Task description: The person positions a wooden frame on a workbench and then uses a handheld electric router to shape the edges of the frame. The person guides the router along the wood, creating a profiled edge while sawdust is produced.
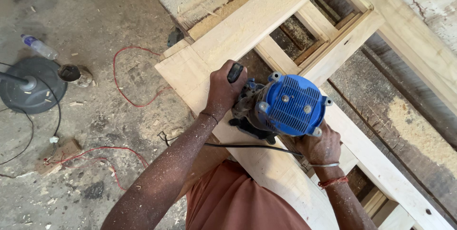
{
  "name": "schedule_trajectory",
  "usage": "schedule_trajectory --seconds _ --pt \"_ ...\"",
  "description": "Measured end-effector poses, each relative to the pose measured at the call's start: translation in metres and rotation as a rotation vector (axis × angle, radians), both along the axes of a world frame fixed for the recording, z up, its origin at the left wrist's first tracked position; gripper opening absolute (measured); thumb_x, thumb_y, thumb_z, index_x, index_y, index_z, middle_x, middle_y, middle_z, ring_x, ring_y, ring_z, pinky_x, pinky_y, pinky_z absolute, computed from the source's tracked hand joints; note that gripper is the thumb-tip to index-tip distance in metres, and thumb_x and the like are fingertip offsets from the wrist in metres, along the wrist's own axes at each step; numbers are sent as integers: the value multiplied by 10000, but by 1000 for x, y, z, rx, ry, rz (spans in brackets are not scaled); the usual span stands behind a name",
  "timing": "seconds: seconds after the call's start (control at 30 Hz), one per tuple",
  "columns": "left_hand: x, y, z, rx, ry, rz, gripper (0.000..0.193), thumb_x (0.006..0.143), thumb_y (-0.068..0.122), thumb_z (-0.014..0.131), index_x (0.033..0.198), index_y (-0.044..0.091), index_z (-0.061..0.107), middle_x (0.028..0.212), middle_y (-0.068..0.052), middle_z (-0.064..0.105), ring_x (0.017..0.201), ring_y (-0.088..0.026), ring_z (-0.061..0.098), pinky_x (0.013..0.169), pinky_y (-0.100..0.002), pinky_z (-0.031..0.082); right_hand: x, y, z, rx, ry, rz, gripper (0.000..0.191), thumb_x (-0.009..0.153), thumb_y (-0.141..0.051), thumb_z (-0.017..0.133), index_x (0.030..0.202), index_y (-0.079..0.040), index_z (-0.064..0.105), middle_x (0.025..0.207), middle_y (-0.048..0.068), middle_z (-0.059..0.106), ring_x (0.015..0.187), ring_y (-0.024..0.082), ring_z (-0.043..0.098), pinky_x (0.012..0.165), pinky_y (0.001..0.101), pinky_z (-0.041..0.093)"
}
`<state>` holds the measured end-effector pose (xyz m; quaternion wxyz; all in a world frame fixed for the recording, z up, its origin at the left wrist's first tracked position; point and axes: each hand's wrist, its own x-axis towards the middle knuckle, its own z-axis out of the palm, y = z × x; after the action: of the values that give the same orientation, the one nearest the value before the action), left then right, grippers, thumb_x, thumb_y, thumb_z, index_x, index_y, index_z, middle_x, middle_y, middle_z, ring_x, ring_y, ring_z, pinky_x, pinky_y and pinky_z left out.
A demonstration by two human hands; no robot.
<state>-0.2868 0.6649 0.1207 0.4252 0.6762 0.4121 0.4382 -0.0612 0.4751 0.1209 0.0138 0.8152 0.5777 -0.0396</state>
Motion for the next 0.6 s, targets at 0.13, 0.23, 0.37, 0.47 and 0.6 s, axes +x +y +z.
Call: schedule_trajectory --seconds 0.13,0.23,0.37,0.47,0.6 --pt "-1 0 -1 29 -19 9 242 997 228 675 905 10 628 649 -74 636 559 -152 651 509 -323 541 -3 0 2 24 -67 15 498 818 -451 781 1020 -8 679 801 126 696 589 253 732 529 419 629" --pt "1 0 -1 11 -9 10 240 991 234 678 913 13 628 653 -75 642 566 -152 665 512 -322 552 -3 -1 3 12 -57 9 487 846 -508 770 957 -39 695 769 112 698 602 239 728 555 411 632" --pt "5 -1 1 -33 5 12 239 984 249 677 919 24 627 642 -85 637 559 -171 676 532 -330 565 2 -4 1 40 -76 45 375 855 -450 758 915 -81 726 775 94 713 587 225 723 538 410 626" --pt "9 -3 3 34 -6 36 247 976 248 697 937 18 615 665 -107 630 594 -216 685 573 -366 559 9 -5 -3 19 -127 58 309 856 -418 756 878 -110 742 766 84 726 598 226 717 541 421 617" --pt "15 -4 3 38 -33 52 247 957 249 709 950 18 624 698 -126 651 625 -254 695 609 -387 556 16 -8 -6 -10 -143 66 263 840 -392 772 860 -130 756 763 79 739 637 233 712 569 421 609"
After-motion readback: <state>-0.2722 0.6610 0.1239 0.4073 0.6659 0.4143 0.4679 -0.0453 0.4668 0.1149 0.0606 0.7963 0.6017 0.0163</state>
